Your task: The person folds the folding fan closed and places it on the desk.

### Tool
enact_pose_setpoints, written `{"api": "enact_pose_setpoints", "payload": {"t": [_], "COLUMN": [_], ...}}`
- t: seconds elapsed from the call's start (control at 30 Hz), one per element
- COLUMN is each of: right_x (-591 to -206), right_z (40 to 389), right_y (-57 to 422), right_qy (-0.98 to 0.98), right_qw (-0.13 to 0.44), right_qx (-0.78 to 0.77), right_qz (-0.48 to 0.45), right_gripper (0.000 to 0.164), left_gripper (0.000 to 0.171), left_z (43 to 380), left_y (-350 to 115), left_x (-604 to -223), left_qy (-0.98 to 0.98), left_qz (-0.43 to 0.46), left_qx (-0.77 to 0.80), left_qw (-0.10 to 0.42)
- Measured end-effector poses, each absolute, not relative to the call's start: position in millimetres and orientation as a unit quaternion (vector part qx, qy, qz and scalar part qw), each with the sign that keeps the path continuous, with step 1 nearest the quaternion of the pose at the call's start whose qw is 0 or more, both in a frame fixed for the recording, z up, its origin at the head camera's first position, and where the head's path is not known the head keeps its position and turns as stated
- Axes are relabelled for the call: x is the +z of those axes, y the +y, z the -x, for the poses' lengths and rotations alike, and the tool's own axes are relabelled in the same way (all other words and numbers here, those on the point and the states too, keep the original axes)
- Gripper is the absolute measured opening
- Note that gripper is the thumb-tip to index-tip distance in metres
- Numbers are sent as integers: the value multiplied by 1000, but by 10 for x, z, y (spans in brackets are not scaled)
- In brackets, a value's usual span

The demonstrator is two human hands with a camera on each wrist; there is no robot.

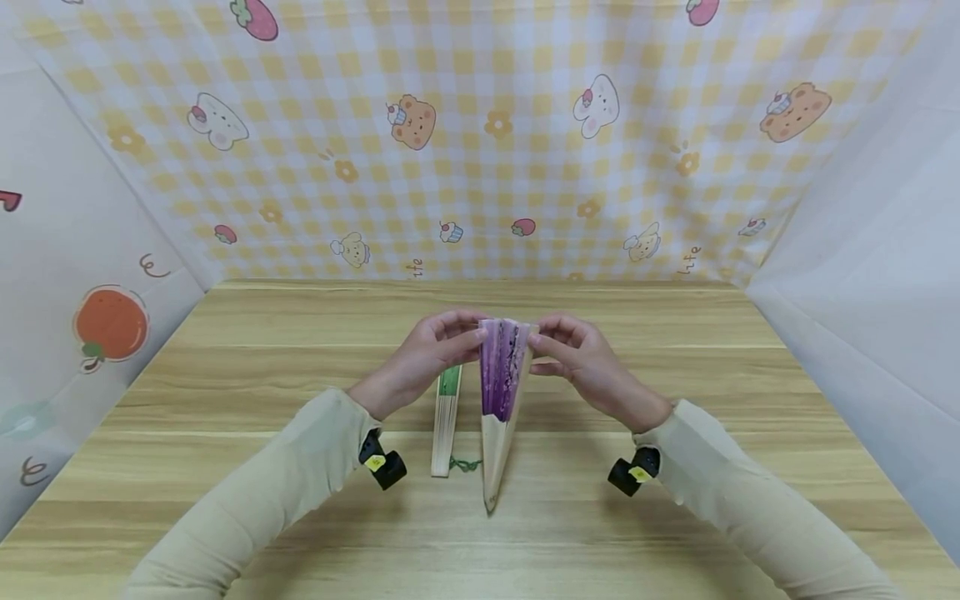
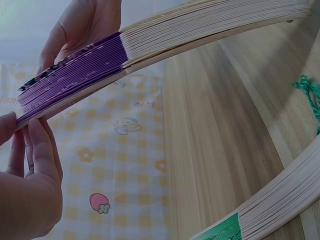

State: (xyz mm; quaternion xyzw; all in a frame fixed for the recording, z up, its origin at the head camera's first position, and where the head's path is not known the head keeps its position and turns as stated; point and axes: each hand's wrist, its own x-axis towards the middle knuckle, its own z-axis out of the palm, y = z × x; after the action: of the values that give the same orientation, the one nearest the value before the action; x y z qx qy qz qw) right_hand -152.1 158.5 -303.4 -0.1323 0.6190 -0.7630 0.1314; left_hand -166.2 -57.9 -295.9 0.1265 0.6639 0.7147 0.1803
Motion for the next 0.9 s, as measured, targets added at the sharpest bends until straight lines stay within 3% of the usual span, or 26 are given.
{"api": "enact_pose_setpoints", "payload": {"t": [0.9], "right_x": [-3038], "right_z": [1508], "right_y": [1585], "right_qy": [618], "right_qw": [144], "right_qx": [-757], "right_qz": [156], "right_gripper": [7], "left_gripper": [32], "left_z": [1662], "left_y": [-555], "left_x": [-2986], "left_qy": [663], "left_qz": [-136], "left_qx": [715], "left_qw": [177]}}
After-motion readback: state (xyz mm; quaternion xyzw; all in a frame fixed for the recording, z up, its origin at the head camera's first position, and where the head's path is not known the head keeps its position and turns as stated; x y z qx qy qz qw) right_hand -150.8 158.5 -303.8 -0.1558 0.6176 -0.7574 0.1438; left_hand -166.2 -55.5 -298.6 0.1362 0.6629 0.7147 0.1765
